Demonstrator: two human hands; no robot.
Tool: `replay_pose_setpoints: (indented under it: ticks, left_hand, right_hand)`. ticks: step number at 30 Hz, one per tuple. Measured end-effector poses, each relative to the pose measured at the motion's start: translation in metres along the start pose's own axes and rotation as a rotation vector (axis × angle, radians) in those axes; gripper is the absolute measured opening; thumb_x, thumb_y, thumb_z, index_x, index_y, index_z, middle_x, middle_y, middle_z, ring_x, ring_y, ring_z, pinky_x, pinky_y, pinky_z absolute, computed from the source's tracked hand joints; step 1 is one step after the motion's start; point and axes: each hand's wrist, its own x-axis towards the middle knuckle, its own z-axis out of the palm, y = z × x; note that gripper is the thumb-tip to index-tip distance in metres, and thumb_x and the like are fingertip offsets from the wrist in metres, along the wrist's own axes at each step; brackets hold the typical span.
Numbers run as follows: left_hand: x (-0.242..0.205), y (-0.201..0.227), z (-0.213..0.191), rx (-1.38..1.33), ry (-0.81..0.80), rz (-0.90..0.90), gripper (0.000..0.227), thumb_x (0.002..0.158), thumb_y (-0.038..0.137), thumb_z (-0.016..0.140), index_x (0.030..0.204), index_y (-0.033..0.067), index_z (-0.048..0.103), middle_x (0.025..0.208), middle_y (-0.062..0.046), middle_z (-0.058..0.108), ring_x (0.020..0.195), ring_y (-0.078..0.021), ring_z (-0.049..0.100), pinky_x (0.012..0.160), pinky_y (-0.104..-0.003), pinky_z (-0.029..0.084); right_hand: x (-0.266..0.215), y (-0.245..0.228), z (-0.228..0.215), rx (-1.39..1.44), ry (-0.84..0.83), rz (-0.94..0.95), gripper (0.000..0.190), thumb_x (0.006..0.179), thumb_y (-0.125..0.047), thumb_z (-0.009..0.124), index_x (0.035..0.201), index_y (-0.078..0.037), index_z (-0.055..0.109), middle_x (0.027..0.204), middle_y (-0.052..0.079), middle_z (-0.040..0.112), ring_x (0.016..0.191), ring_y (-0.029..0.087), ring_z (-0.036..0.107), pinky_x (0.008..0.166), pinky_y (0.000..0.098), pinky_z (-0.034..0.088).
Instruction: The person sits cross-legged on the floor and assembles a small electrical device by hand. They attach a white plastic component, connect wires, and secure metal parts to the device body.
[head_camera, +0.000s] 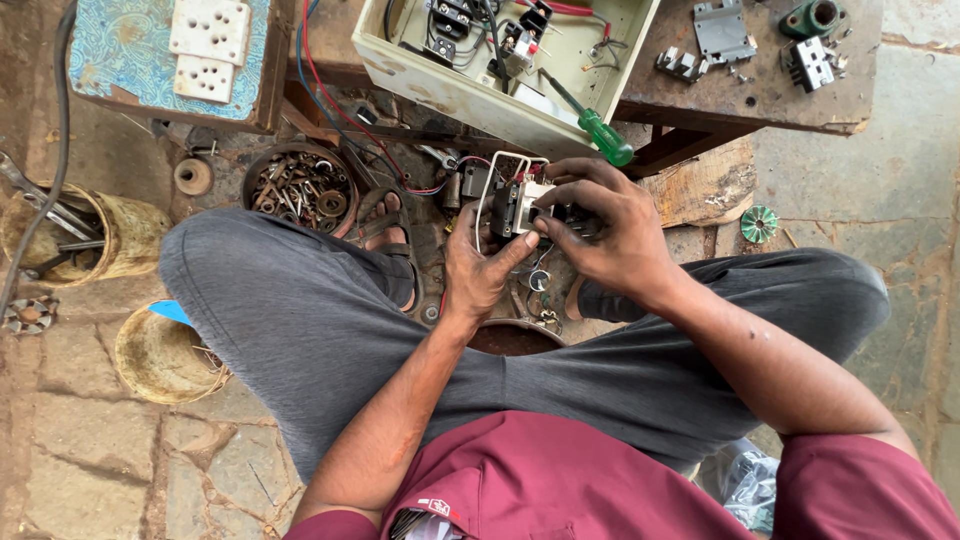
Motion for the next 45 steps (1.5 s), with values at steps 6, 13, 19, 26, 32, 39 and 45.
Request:
replay_pose_setpoints:
  ticks: [6, 13, 19, 26, 32, 39, 45]
  left_hand:
    - [0.0, -0.002, 0.0, -0.032, 0.016, -0.025, 0.056, 0.088, 0.018, 0.081, 0.132, -0.0029, 0.054, 0.111, -0.013, 0.071, 0.1, -0.0177, 0.072, 0.086, -0.031, 0.063]
    - [0.001, -0.006, -0.001, -0.092, 0.025, -0.023, 0.054, 0.089, 0.016, 0.081, 0.132, -0.0034, 0.054, 0.113, -0.013, 0.071, 0.102, -0.0185, 0.072, 0.089, -0.031, 0.062]
    - [0.0, -0.003, -0.002, -0.048, 0.035, 0.004, 0.053, 0.088, 0.015, 0.081, 0.131, -0.0025, 0.056, 0.115, -0.013, 0.071, 0.103, -0.0183, 0.072, 0.09, -0.031, 0.062]
    - [-0.002, 0.001, -0.002, -0.002, -0.01, -0.009, 0.052, 0.087, 0.015, 0.082, 0.13, -0.0014, 0.058, 0.115, -0.011, 0.072, 0.103, -0.0171, 0.072, 0.093, -0.032, 0.06]
    - [-0.001, 0.001, -0.002, -0.033, -0.024, -0.028, 0.051, 0.088, 0.013, 0.082, 0.13, -0.0014, 0.058, 0.115, -0.012, 0.073, 0.104, -0.0176, 0.072, 0.095, -0.032, 0.059]
    - [-0.001, 0.0, -0.003, -0.062, -0.038, -0.046, 0.051, 0.088, 0.016, 0.081, 0.13, -0.001, 0.058, 0.115, -0.012, 0.073, 0.106, -0.0191, 0.072, 0.096, -0.034, 0.06]
    - [-0.002, -0.001, -0.004, 0.034, 0.023, -0.057, 0.057, 0.085, 0.019, 0.082, 0.132, -0.0015, 0.058, 0.115, -0.012, 0.072, 0.104, -0.0196, 0.072, 0.094, -0.033, 0.059]
  right_hand:
    - [0.0, 0.002, 0.005, 0.066, 0.031, 0.033, 0.019, 0.084, -0.012, 0.084, 0.1, -0.007, 0.076, 0.126, 0.01, 0.068, 0.112, 0.024, 0.071, 0.091, 0.0354, 0.06]
    - [-0.006, 0.01, 0.014, 0.075, 0.064, 0.028, 0.019, 0.084, -0.011, 0.084, 0.1, -0.006, 0.077, 0.124, 0.01, 0.069, 0.11, 0.023, 0.071, 0.09, 0.0348, 0.061]
    - [-0.006, 0.021, 0.013, 0.361, 0.055, 0.108, 0.031, 0.097, -0.018, 0.076, 0.126, -0.012, 0.065, 0.138, 0.009, 0.068, 0.122, 0.02, 0.073, 0.104, 0.0395, 0.059]
    - [0.001, 0.022, 0.009, 0.605, -0.13, 0.488, 0.063, 0.085, -0.019, 0.081, 0.143, -0.008, 0.059, 0.133, 0.012, 0.069, 0.12, 0.02, 0.067, 0.105, 0.0359, 0.056]
    - [0.007, 0.016, 0.008, 0.618, -0.152, 0.437, 0.069, 0.082, -0.015, 0.083, 0.145, -0.007, 0.057, 0.138, 0.011, 0.068, 0.125, 0.017, 0.065, 0.109, 0.0332, 0.053]
    - [0.006, 0.021, 0.011, 0.669, -0.148, 0.468, 0.071, 0.082, -0.018, 0.083, 0.147, -0.008, 0.057, 0.136, 0.011, 0.069, 0.123, 0.018, 0.066, 0.109, 0.0347, 0.053]
    - [0.01, 0.007, -0.019, 0.254, -0.308, 0.466, 0.07, 0.083, -0.03, 0.086, 0.143, -0.009, 0.057, 0.136, 0.014, 0.066, 0.122, 0.024, 0.063, 0.105, 0.0414, 0.048]
